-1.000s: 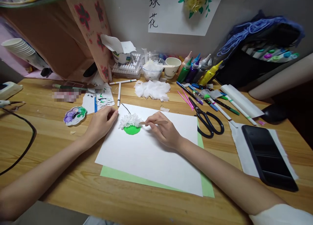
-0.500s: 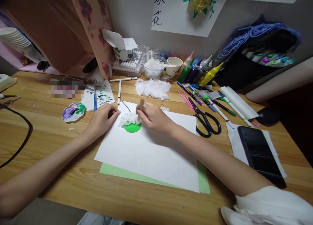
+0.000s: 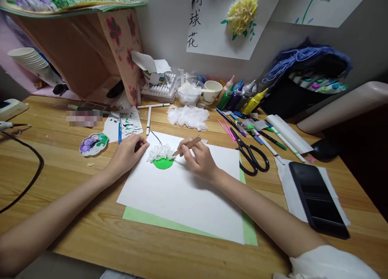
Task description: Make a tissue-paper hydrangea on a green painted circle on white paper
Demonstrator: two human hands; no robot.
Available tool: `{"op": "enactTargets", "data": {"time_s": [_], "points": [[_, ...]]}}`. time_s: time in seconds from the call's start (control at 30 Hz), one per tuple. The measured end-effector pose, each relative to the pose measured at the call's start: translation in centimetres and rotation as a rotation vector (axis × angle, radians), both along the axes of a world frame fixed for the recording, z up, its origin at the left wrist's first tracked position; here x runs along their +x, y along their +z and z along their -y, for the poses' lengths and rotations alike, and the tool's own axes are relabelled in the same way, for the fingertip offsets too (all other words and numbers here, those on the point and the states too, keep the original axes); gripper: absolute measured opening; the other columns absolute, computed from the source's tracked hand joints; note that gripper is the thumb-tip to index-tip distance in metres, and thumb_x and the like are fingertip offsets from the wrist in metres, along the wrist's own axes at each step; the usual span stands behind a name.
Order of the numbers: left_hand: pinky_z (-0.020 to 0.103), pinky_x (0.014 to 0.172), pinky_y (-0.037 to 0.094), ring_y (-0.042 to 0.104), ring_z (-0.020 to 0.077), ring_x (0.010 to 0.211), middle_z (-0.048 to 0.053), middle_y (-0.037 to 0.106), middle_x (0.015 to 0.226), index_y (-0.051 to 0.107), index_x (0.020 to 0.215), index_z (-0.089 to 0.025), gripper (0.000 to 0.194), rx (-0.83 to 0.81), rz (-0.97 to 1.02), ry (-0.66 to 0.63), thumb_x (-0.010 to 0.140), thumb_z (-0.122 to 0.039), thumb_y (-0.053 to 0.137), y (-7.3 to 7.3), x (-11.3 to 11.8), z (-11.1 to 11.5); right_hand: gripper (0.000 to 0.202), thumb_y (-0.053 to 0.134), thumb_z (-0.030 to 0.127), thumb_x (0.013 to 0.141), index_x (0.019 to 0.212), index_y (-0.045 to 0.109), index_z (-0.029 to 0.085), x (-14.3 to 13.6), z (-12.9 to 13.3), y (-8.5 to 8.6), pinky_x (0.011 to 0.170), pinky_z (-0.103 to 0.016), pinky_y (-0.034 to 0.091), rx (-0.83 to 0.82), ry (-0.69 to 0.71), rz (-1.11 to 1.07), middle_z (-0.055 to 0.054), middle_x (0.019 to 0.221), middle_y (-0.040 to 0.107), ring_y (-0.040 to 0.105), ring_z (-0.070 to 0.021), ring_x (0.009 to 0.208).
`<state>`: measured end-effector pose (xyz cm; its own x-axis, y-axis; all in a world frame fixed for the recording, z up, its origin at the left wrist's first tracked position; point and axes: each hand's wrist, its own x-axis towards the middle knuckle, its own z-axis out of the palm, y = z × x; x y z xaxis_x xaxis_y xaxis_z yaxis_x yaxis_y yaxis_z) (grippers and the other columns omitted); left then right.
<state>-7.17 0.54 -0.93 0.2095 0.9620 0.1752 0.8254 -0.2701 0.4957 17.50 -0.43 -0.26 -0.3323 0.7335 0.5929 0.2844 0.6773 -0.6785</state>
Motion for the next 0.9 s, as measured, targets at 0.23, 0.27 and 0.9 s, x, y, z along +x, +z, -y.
{"op": "enactTargets", "data": {"time_s": [0.23,0.27,0.9], "points": [[0.03,0.071,0.04,0.054,0.0187,0.081,0.004,0.06,0.082,0.055,0.081,-0.018,0.014,0.132,-0.038,-0.025,0.088,-0.027,0.047,3.1,2.0,-2.5,0.016,0.039,0.028,0.092,0.085,0.052,0.021,0.3,-0.7,-1.6,0.058,-0.028,0.041,-0.243,-0.173,-0.444,0.0,0.075,0.052,0.054,-0.0118,0.061],[0.03,0.072,0.04,0.054,0.0195,0.083,0.005,0.061,0.083,0.056,0.081,-0.018,0.015,0.148,-0.061,-0.031,0.087,-0.028,0.048,3.5,2.7,-3.5,0.015,0.041,0.03,0.092,0.085,0.051,0.021,0.4,-1.0,-1.7,0.057,-0.027,0.04,-0.314,-0.202,-0.503,0.001,0.074,0.052,0.054,-0.0112,0.06],[0.026,0.067,0.042,0.06,0.0162,0.073,0.003,0.069,0.08,0.067,0.076,-0.018,0.016,0.057,0.149,0.088,0.077,-0.032,0.06,2.8,3.8,-8.8,0.018,0.046,0.036,0.088,0.081,0.05,0.02,0.5,-1.8,-1.6,0.055,-0.024,0.038,-0.508,-0.25,-0.612,0.003,0.067,0.051,0.051,-0.0103,0.057]]}}
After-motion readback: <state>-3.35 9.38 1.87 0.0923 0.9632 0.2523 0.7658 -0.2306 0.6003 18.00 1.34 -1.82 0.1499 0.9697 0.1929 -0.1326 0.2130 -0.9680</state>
